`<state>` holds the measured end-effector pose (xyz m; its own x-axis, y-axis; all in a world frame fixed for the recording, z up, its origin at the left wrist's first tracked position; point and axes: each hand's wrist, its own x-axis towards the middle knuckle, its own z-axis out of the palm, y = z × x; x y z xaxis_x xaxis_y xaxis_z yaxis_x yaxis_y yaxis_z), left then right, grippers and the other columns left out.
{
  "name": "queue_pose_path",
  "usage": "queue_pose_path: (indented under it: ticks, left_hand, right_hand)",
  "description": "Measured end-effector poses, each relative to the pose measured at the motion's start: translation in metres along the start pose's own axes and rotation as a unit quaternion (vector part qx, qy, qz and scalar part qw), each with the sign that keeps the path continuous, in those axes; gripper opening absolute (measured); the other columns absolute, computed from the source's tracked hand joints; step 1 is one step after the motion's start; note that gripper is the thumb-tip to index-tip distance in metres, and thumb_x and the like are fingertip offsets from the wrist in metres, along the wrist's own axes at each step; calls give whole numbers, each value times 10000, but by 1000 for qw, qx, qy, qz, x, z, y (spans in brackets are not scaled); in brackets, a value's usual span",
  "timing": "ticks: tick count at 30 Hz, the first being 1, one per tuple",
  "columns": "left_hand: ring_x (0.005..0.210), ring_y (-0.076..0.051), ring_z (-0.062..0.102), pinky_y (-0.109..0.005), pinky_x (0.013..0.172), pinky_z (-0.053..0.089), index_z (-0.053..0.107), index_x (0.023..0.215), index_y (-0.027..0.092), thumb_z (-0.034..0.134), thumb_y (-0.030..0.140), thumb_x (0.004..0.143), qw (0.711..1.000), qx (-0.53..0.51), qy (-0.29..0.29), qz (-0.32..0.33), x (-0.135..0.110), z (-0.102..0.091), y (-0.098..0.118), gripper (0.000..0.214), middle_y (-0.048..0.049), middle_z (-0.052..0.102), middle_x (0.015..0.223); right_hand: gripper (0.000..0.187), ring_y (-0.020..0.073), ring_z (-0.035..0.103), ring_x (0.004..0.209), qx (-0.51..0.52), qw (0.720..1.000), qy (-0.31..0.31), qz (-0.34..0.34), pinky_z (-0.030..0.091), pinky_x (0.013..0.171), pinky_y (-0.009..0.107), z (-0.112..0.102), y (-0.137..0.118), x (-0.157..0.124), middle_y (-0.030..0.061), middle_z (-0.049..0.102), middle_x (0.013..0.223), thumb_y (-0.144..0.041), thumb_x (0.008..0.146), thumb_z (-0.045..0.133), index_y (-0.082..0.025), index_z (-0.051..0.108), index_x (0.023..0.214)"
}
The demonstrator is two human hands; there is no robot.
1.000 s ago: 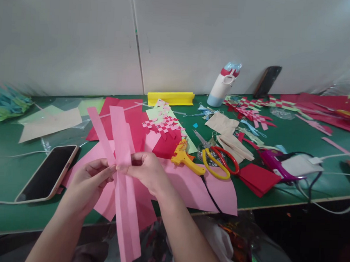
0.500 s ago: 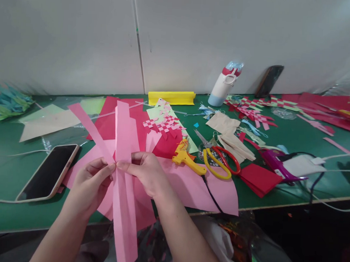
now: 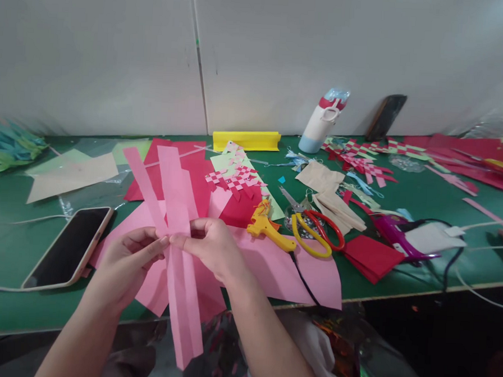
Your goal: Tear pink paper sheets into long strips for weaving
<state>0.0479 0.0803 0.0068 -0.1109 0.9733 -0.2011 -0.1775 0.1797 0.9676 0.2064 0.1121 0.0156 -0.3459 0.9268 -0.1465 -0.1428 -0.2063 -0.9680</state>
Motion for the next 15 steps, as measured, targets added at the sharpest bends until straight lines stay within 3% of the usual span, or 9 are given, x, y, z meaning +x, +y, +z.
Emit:
queue_pose_path:
  ticks: [6, 15]
  left_hand:
    - [584, -62, 509, -163, 577, 409, 658, 720, 162, 757, 281, 698, 1000, 15, -13, -1, 1, 0, -1, 156, 26, 593, 623]
    - [547, -69, 472, -163, 551, 396, 622, 622, 173, 755, 227, 678, 997, -59, 13, 41, -2, 14, -2, 154, 43, 534, 543]
  right_hand:
    - [255, 170, 626, 723, 39, 999, -5, -11, 466, 717, 302, 1, 1, 1, 31, 685, 717, -344, 628, 773, -140, 726, 774]
    - [246, 129, 602, 635, 136, 991, -10, 10, 457, 660, 268, 3, 13, 7, 8, 671, 663, -314, 581, 807, -152, 729, 749]
